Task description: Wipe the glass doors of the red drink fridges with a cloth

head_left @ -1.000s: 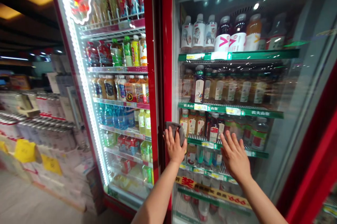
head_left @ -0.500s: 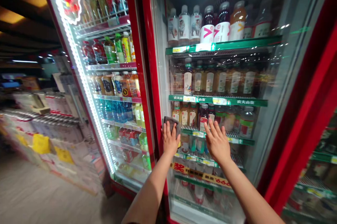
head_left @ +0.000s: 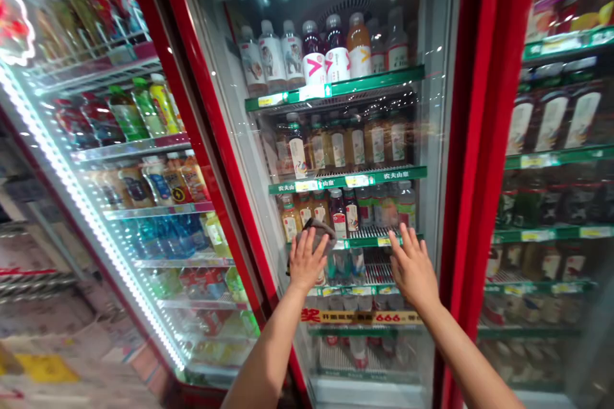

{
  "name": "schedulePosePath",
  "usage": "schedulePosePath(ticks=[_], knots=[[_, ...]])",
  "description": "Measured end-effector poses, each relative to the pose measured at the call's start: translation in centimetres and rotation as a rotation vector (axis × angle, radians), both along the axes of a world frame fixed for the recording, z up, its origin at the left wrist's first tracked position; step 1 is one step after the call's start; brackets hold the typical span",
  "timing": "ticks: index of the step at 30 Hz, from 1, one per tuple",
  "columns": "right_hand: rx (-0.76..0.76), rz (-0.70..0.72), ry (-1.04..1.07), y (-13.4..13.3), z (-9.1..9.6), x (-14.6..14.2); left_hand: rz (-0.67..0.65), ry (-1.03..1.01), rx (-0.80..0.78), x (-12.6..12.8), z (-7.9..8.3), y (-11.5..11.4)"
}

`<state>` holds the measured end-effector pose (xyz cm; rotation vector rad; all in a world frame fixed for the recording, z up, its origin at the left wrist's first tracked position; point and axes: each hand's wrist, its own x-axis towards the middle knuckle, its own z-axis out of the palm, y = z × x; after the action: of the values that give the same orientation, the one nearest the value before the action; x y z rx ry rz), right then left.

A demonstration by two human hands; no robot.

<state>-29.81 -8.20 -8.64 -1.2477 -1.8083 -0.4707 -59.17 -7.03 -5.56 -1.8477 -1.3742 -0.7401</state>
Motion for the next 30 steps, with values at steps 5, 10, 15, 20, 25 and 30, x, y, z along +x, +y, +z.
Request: schedulePosePath(ticks=[5, 10, 15, 20, 25, 30], knots=[[-0.016, -0.025, -0.005, 1.2, -1.0, 0.3, 0.152, -0.406, 0.361, 2.5, 4.7, 2.1], [0.0, -0.032, 0.007, 1.5, -1.1, 0.1, 0.005, -0.052, 0.283, 5.2, 3.8, 2.6], [-0.023, -0.018, 0.006, 1.7, -1.0, 0.3, -0.235, 0.546, 0.058, 2.1, 3.3, 1.4], [-0.031, -0.01, 0.018, 1.8, -0.8, 0.4, -0.089, 0.251, 0.165, 6.5, 9.1, 3.1], [-0.055, 0.048, -0.08, 0.9, -0.7, 2.3, -0.178, 0.373, 0.191, 9.1, 6.6, 3.1], [-0.038, -0.008, -0.188, 0.1, -0.4, 5.1, -0.386, 0.722, 0.124, 8.4, 5.8, 3.1]])
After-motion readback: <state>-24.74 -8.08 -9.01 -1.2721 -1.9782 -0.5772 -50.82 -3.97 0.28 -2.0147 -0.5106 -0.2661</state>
